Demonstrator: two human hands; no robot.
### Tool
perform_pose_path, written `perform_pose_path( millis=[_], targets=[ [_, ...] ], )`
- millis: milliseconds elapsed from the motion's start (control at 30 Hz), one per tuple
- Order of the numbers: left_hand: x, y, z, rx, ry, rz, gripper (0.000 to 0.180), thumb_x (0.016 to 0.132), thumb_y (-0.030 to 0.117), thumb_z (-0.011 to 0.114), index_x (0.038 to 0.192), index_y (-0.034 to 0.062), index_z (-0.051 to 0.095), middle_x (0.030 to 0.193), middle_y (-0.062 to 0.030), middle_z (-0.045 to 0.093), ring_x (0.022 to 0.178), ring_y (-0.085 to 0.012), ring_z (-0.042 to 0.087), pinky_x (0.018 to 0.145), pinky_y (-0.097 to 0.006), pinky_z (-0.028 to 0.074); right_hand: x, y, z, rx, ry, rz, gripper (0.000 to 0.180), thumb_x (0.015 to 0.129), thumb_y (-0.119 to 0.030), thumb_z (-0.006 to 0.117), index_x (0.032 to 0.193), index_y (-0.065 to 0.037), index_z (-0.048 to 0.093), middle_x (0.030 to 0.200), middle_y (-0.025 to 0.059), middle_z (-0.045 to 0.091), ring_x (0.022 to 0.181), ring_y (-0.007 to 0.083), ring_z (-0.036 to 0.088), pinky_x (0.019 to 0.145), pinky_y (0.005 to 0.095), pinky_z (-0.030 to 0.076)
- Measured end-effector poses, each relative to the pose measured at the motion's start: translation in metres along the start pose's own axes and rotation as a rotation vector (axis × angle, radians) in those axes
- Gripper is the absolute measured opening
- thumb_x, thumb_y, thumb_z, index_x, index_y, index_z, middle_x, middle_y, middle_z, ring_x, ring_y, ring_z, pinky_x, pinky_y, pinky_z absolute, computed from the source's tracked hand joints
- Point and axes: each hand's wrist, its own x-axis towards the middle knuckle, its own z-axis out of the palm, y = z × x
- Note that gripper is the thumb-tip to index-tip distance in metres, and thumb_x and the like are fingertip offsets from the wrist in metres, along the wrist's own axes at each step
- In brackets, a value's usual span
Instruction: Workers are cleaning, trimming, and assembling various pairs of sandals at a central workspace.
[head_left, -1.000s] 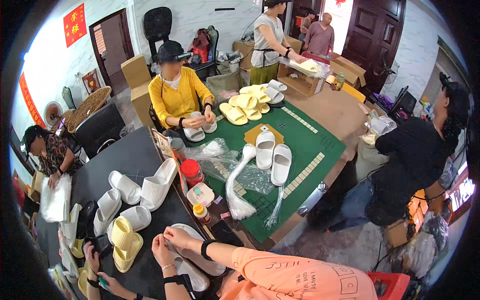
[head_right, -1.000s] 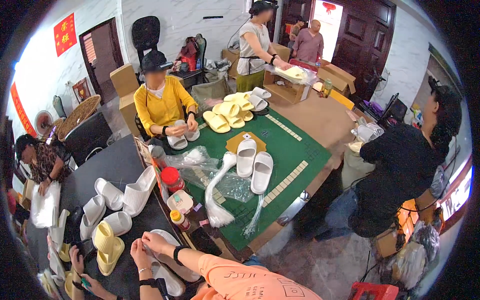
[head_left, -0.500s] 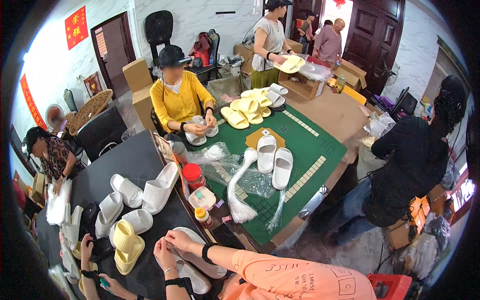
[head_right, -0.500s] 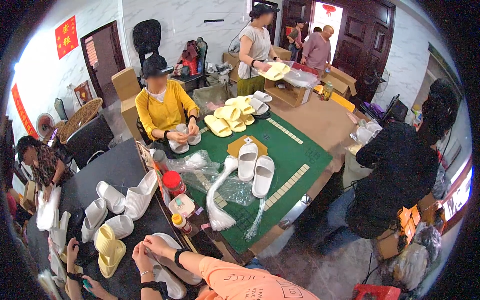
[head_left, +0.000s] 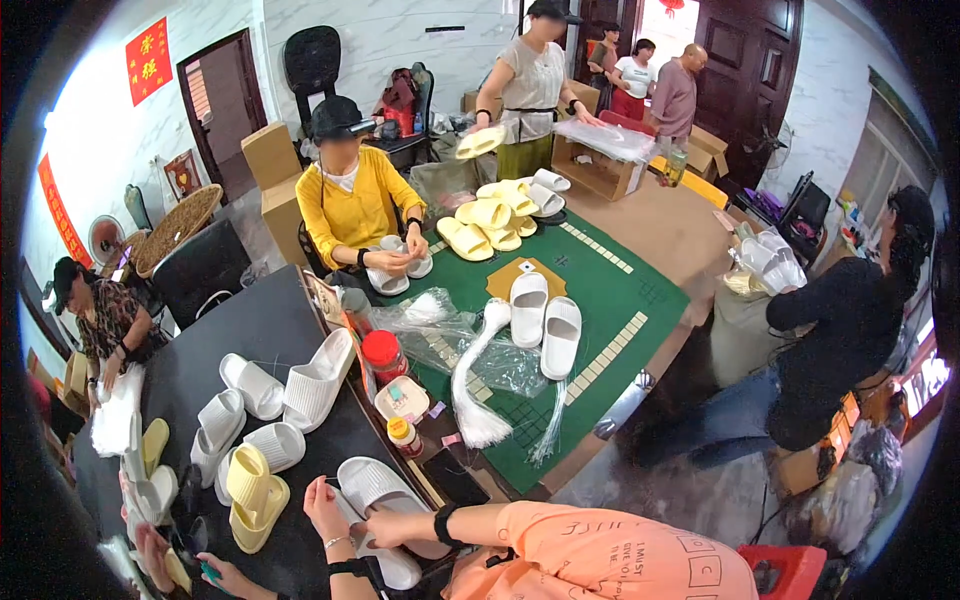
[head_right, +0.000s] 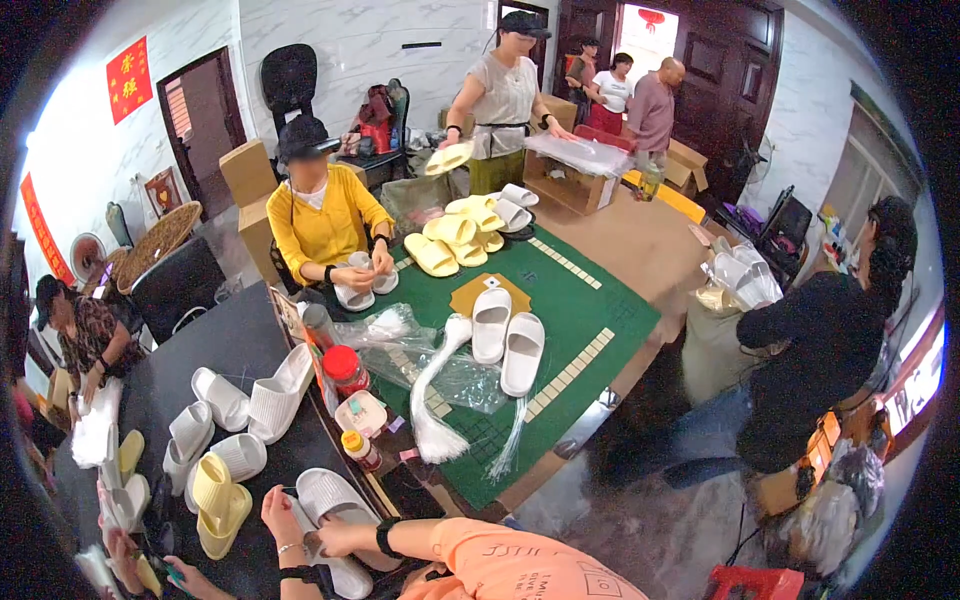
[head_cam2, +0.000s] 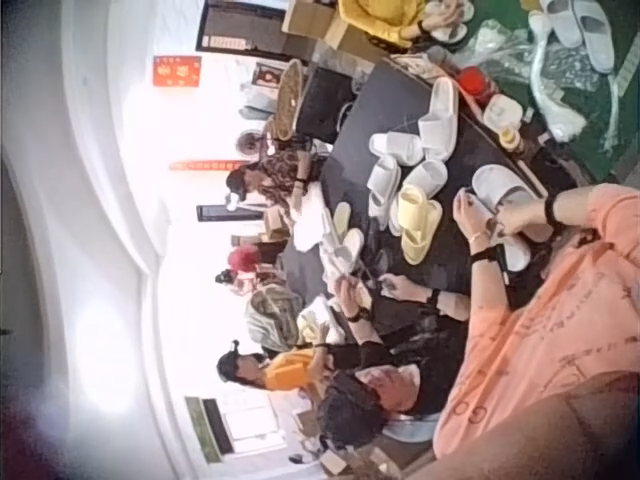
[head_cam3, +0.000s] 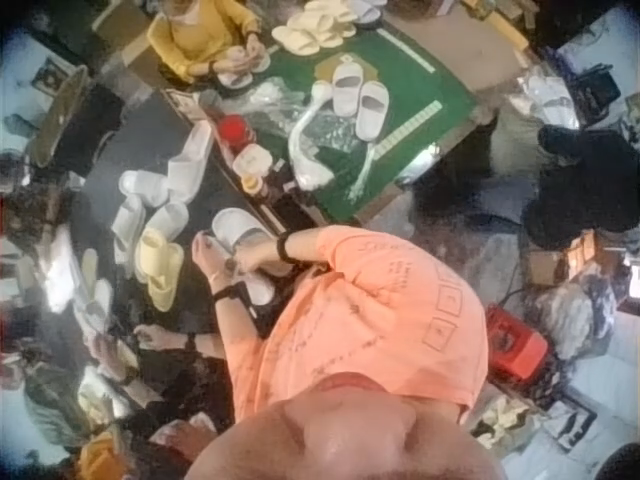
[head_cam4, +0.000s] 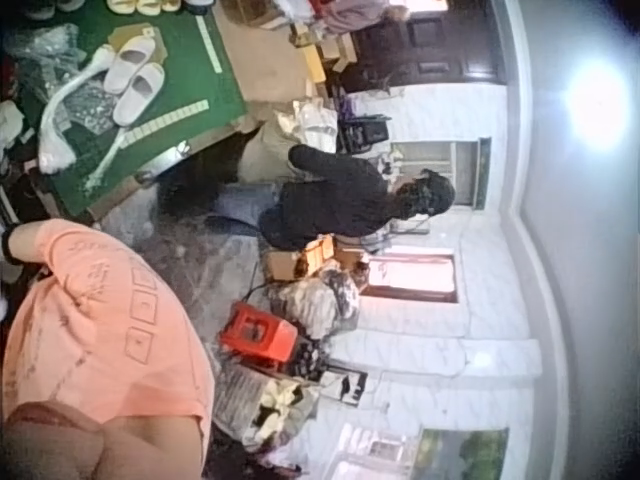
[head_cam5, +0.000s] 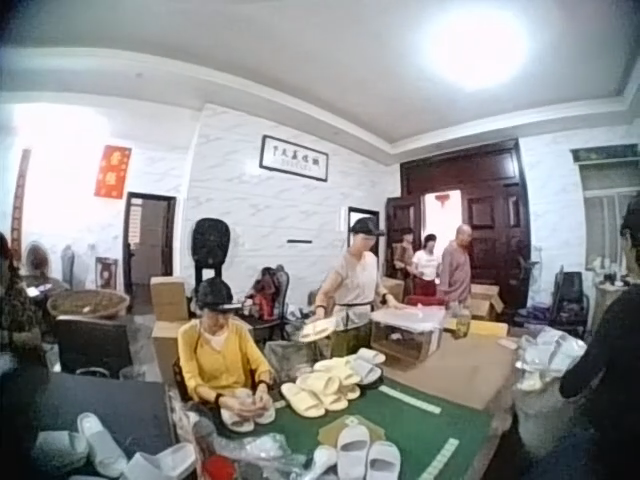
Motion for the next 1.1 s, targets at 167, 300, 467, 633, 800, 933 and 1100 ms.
perform_pose_path(
  millis=[167, 300, 467, 633, 800, 933, 1100],
  targets=[
    [0.000, 0.017, -0.005, 0.628, -0.026, 0.244, 0.024, 0.084, 0.012, 0.052, 0.100, -0.0047, 0.059, 0.090, -0.0102, 0.063, 0.080, -0.0147, 0.057, 0.074, -0.024, 0.043, -0.001, -0.009, 0.011, 0.014, 0.105, 0.077, 0.042, 0.071, -0.020, 0.057, 0.109, -0.004, 0.049, 0.102, 0.0284, 0.044, 0.100, 0.0431, 0.042, 0.087, 0.0449, 0.034],
    [-0.025, 0.067, 0.001, 0.503, 0.072, 0.249, 0.031, 0.087, 0.017, 0.049, 0.106, -0.0064, 0.055, 0.101, -0.0102, 0.059, 0.089, -0.0155, 0.054, 0.080, -0.027, 0.041, -0.032, -0.013, -0.030, -0.023, 0.223, -0.130, 0.033, 0.069, -0.016, 0.056, 0.096, 0.001, 0.050, 0.097, 0.0236, 0.047, 0.094, 0.0386, 0.045, 0.084, 0.0445, 0.034],
    [-0.026, 0.065, -0.012, 0.397, 0.300, 0.191, 0.027, 0.088, 0.018, 0.045, 0.106, 0.0010, 0.057, 0.091, -0.0022, 0.058, 0.079, -0.0093, 0.051, 0.068, -0.021, 0.036, -0.078, 0.010, -0.111, -0.172, 0.663, -0.292, 0.021, 0.071, -0.018, 0.057, 0.079, -0.001, 0.049, 0.081, 0.0181, 0.047, 0.078, 0.0350, 0.047, 0.071, 0.0430, 0.038],
    [-0.041, 0.027, 0.007, 0.285, 0.267, 0.015, 0.023, 0.087, 0.017, 0.047, 0.101, 0.0024, 0.059, 0.078, 0.0014, 0.056, 0.065, -0.0046, 0.047, 0.058, -0.018, 0.036, -0.147, 0.081, -0.194, -0.074, 0.945, 0.083, 0.019, 0.070, -0.015, 0.055, 0.081, -0.001, 0.049, 0.081, 0.0224, 0.048, 0.076, 0.0365, 0.046, 0.067, 0.0443, 0.037],
    [-0.070, 0.021, 0.044, 0.219, 0.080, -0.099, 0.027, 0.088, 0.018, 0.046, 0.102, -0.0007, 0.059, 0.089, -0.0052, 0.057, 0.078, -0.0158, 0.052, 0.069, -0.030, 0.043, -0.244, 0.177, -0.251, -0.106, 1.266, 0.520, 0.030, 0.068, -0.021, 0.059, 0.090, 0.000, 0.056, 0.061, 0.0184, 0.055, 0.056, 0.0322, 0.055, 0.052, 0.0423, 0.042],
    [-0.077, 0.009, 0.052, 0.226, 0.068, -0.157, 0.028, 0.088, 0.019, 0.047, 0.103, -0.0007, 0.059, 0.089, -0.0061, 0.057, 0.078, -0.0149, 0.052, 0.068, -0.030, 0.043, -0.301, 0.231, -0.250, -0.139, 1.245, 0.926, 0.031, 0.068, -0.026, 0.058, 0.083, 0.001, 0.055, 0.079, 0.0281, 0.055, 0.077, 0.0429, 0.054, 0.069, 0.0491, 0.043],
    [-0.069, -0.018, 0.047, 0.138, 0.141, -0.217, 0.018, 0.084, 0.015, 0.053, 0.093, 0.0020, 0.060, 0.068, 0.0027, 0.051, 0.055, -0.0048, 0.043, 0.049, -0.017, 0.035, -0.341, 0.311, -0.228, -0.144, 1.076, 1.227, 0.035, 0.067, -0.028, 0.058, 0.091, -0.003, 0.057, 0.087, 0.0230, 0.057, 0.085, 0.0419, 0.053, 0.079, 0.0484, 0.041]
  ],
)
